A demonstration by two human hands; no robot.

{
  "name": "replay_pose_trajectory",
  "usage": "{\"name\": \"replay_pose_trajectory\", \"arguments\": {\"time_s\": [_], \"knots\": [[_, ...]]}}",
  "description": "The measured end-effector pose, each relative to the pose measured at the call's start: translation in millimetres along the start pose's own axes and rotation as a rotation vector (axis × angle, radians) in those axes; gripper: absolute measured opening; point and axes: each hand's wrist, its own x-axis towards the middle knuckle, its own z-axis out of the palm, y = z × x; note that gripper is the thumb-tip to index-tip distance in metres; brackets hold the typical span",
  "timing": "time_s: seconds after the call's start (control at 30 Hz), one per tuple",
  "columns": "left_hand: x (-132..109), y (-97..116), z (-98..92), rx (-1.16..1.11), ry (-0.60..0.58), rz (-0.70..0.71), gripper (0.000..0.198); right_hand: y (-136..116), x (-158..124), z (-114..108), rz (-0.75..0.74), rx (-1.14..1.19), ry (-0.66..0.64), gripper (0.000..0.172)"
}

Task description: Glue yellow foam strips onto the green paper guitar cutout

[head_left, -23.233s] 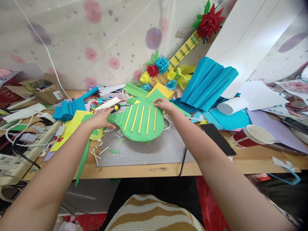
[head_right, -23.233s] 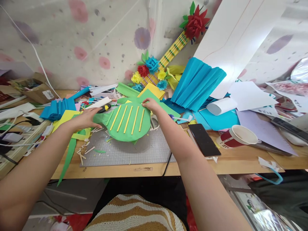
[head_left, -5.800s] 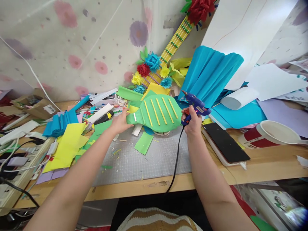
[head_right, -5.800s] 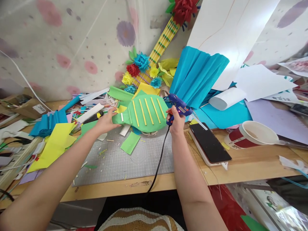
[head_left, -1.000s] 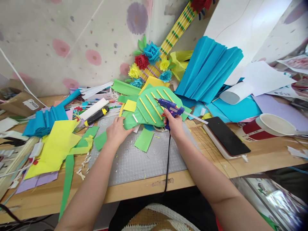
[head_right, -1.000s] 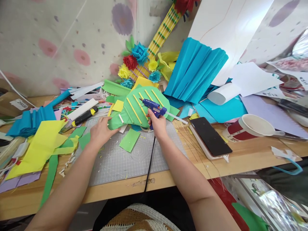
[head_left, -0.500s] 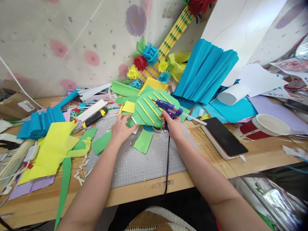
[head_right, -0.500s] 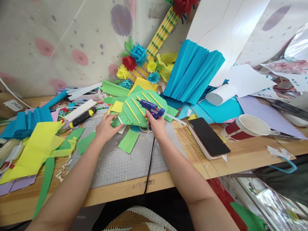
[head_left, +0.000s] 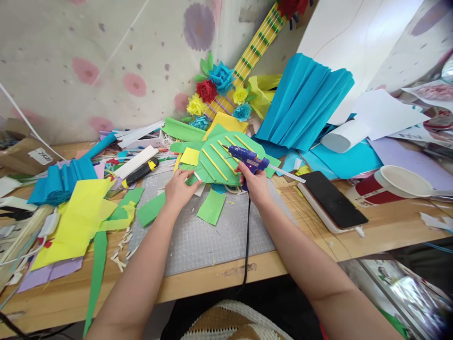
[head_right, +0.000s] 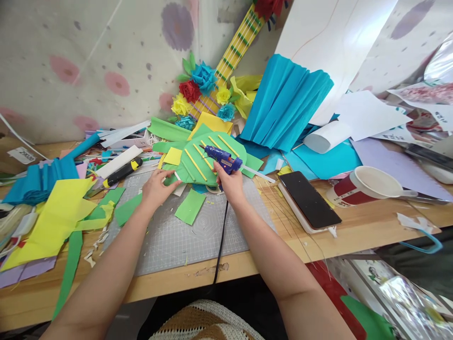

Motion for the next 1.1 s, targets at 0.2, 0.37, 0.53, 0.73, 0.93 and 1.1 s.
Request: {"name": "replay_pose_trajectory", "arguments": {"time_s": [0.2,0.37,0.53,0.73,0.93,1.1], "knots": [[0.5,0.9,0.0,0.011,-0.013,-0.047,0.041,-0.6,-1.5,1.0,0.007,-0.036,0.015,0.038],[2.2,1.4,0.0,0.023,-0.058,-0.084,0.042,0.5,-1.5,0.5,-0.003,-0.044,0.004,0.038],[2.6,3.4,-0.9,0.044,-0.070,-0.098,0.042,-1.0,-1.8,0.7,-0.015,-0.050,-0.006,0.037],[0.0,5.7,-2.0,0.068,-0.073,-0.092,0.044,-3.1,-3.3,1.8,-0.002,-0.063,0.003,0.039],[-5.8,6.6,-3.0,-0.042,0.047,-0.029,0.057,-1.3,-1.0,-0.1,-0.002,-0.064,0.017,0.039],[-5.0,3.3,-6.6,-0.774,0.141,-0.228,0.023,-7.3,-5.6,-0.1,-0.038,-0.100,0.004,0.037]]}}
